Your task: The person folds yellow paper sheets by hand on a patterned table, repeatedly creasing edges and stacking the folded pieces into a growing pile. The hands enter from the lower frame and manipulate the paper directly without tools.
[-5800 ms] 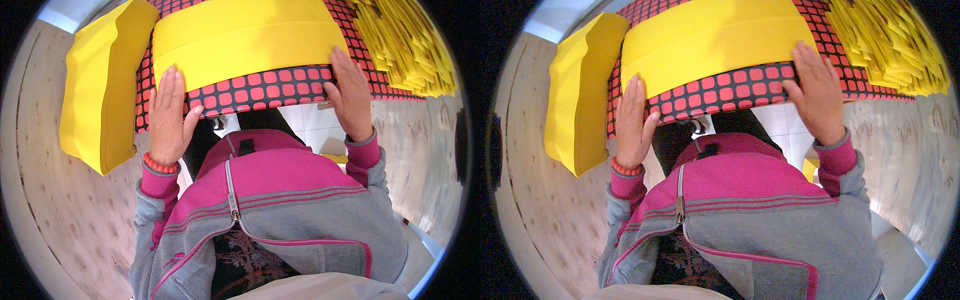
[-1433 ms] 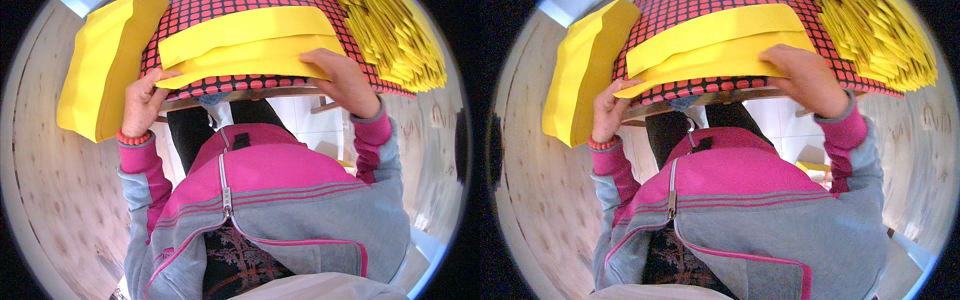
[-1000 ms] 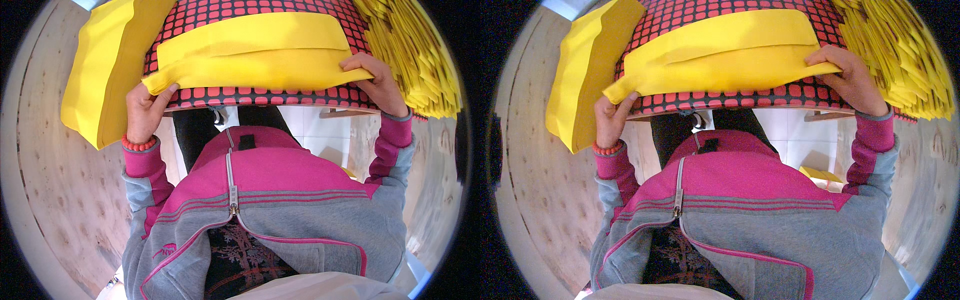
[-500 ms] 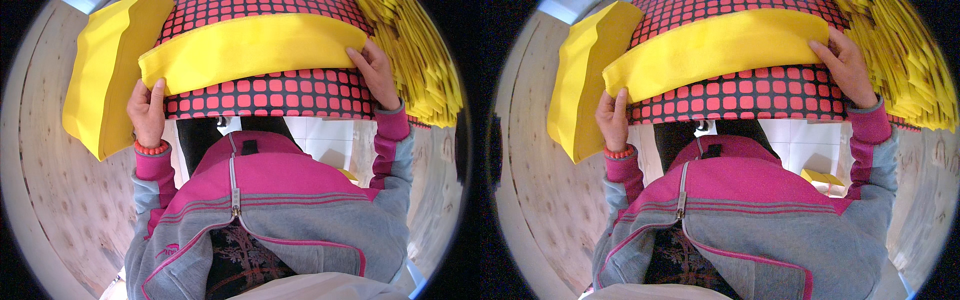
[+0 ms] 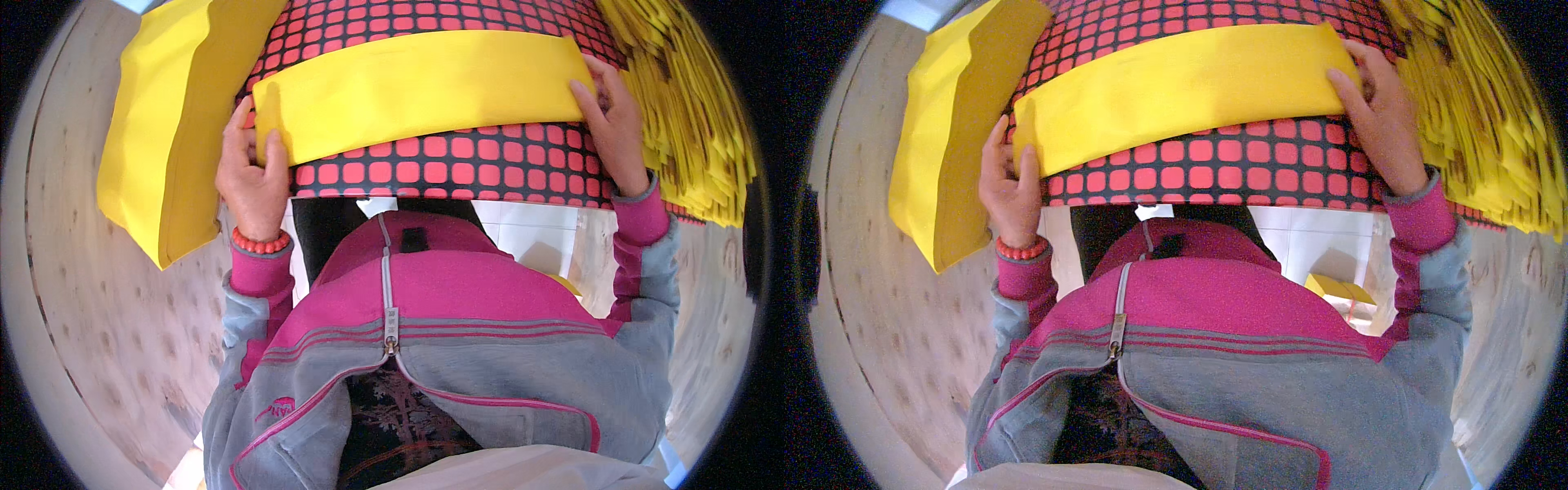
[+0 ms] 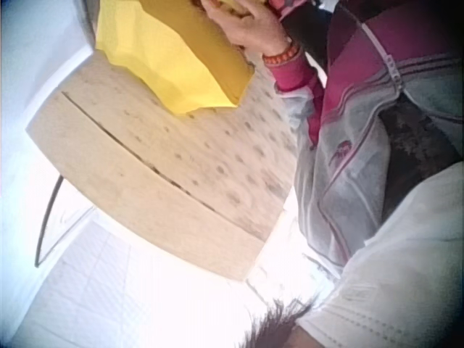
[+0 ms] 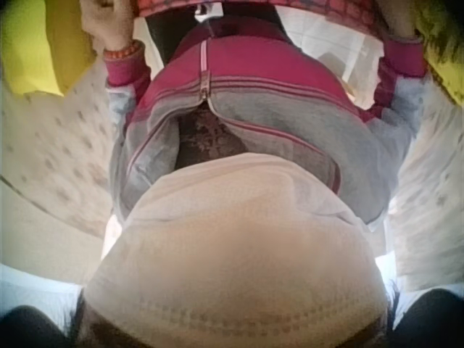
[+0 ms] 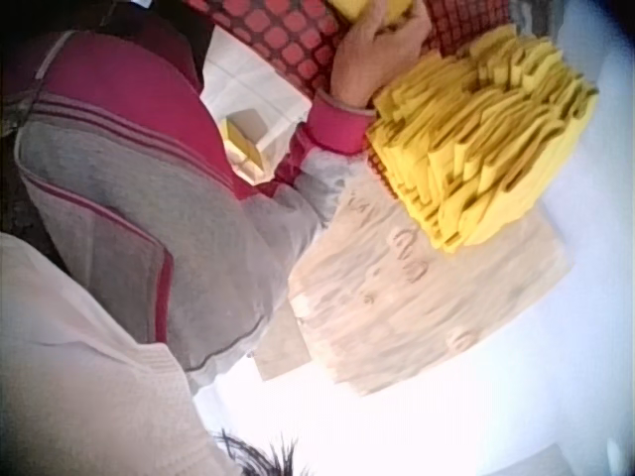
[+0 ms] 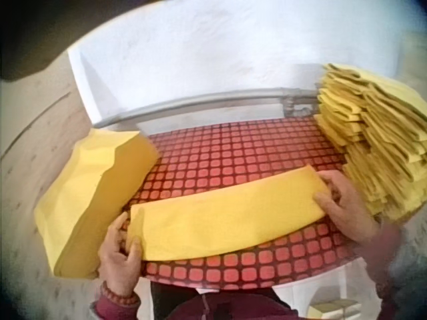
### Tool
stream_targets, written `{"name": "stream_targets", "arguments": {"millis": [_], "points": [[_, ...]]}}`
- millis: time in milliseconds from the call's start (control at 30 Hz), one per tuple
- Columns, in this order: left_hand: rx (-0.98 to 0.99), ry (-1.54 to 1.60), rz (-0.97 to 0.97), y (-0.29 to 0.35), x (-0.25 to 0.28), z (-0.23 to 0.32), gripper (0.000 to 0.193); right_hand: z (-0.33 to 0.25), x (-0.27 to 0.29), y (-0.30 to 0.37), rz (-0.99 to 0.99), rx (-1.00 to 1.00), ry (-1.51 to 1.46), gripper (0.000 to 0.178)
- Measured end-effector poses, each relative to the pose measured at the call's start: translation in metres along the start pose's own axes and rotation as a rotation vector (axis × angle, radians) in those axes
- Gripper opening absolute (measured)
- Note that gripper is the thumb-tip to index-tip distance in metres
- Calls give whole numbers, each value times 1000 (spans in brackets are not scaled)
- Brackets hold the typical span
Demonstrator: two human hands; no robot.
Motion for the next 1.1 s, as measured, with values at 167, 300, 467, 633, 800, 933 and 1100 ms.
{"name": "stream_targets", "arguments": {"millis": [167,300,467,633,800,933,1100], "points": [[-37,-127,5,2,4,1,49,-6,-2,3,7,-17,2,40],[12,-60,9,3,4,-6,45,-9,-1,6,31,5,127,44],[-111,-192,-6,-1,4,-12,39,-6,0,8,48,10,84,45],[-36,-170,-10,4,5,-16,35,-4,0,6,58,-31,118,44],[-5,-151,-13,1,4,-6,35,-8,-1,6,66,38,82,43],[-427,-567,20,-15,6,43,42,-8,1,8,76,28,156,42],[-665,-184,-368,-22,-53,106,53,-12,3,8,97,59,165,43]]}}
Point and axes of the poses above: each hand's wrist, its own y-axis away from the middle knuckle, its own x-axis out of the back of the hand, z = x × y, the point moved 5 cm from there along -y, towards the middle knuckle, and after that the axes turned 10 degrees about -x, right-handed, at the moved point
